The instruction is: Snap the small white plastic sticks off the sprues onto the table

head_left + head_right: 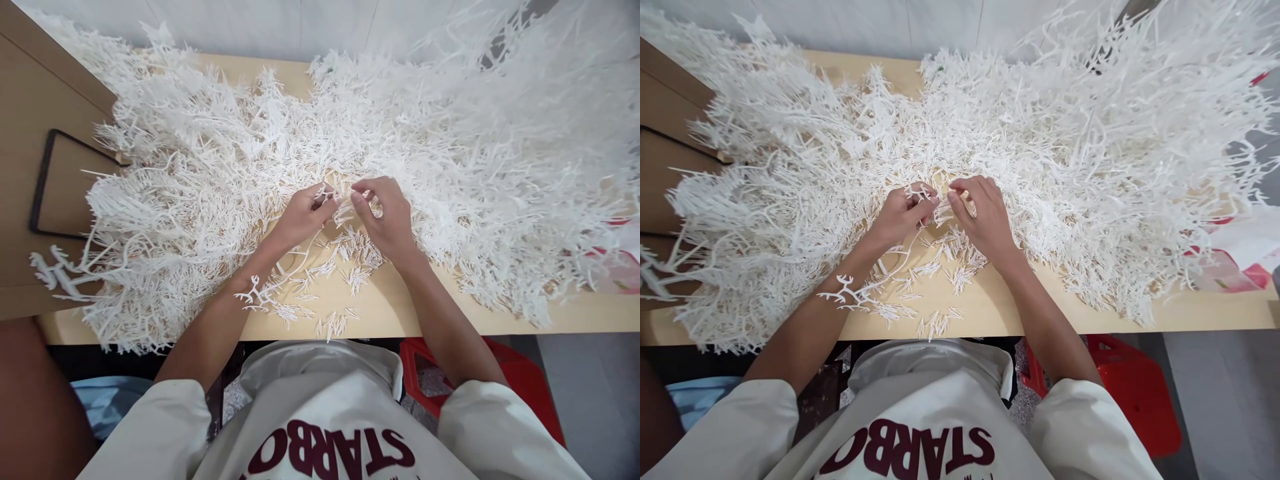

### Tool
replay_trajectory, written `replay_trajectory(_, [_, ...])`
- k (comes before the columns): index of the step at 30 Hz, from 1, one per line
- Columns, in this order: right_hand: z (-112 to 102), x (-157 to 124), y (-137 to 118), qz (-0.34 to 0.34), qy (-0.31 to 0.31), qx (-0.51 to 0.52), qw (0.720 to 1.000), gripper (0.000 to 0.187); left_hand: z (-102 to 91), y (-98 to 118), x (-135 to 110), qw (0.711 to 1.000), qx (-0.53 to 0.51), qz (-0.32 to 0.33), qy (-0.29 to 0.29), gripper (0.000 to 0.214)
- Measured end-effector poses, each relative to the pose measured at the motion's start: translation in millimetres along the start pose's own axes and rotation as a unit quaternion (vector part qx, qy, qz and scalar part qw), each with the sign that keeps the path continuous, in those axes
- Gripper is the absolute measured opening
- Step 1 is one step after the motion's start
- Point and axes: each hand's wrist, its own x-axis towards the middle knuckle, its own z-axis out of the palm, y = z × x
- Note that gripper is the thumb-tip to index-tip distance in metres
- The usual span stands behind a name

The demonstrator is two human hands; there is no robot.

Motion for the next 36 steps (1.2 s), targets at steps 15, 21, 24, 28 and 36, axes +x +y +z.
replay_trajectory(15, [-2.9,0.6,-3.1,-0.122,-0.146,-0.033,0.981,0.032,3.3,0.6,-1.6,0.999,0.032,0.004,-0.032,0.010])
replay_trajectory(21, [-1.6,1.1,4.3,-0.082,-0.180,-0.045,0.979,0.019,3.2,3.0,-3.3,0.999,-0.014,-0.009,-0.039,0.012])
replay_trajectory(24, [0.0,0.8,8.9,-0.127,-0.167,-0.072,0.975,0.020,3.2,4.8,-5.5,0.999,0.008,0.028,-0.046,0.010])
replay_trajectory(28, [1.9,-0.5,11.1,-0.167,-0.142,-0.105,0.970,0.027,4.5,6.5,-6.8,0.997,0.038,0.019,-0.057,0.007])
replay_trajectory(36, [9.6,-2.7,9.1,-0.171,-0.087,-0.103,0.976,0.034,9.7,7.3,-5.1,0.997,-0.029,-0.029,-0.065,0.012])
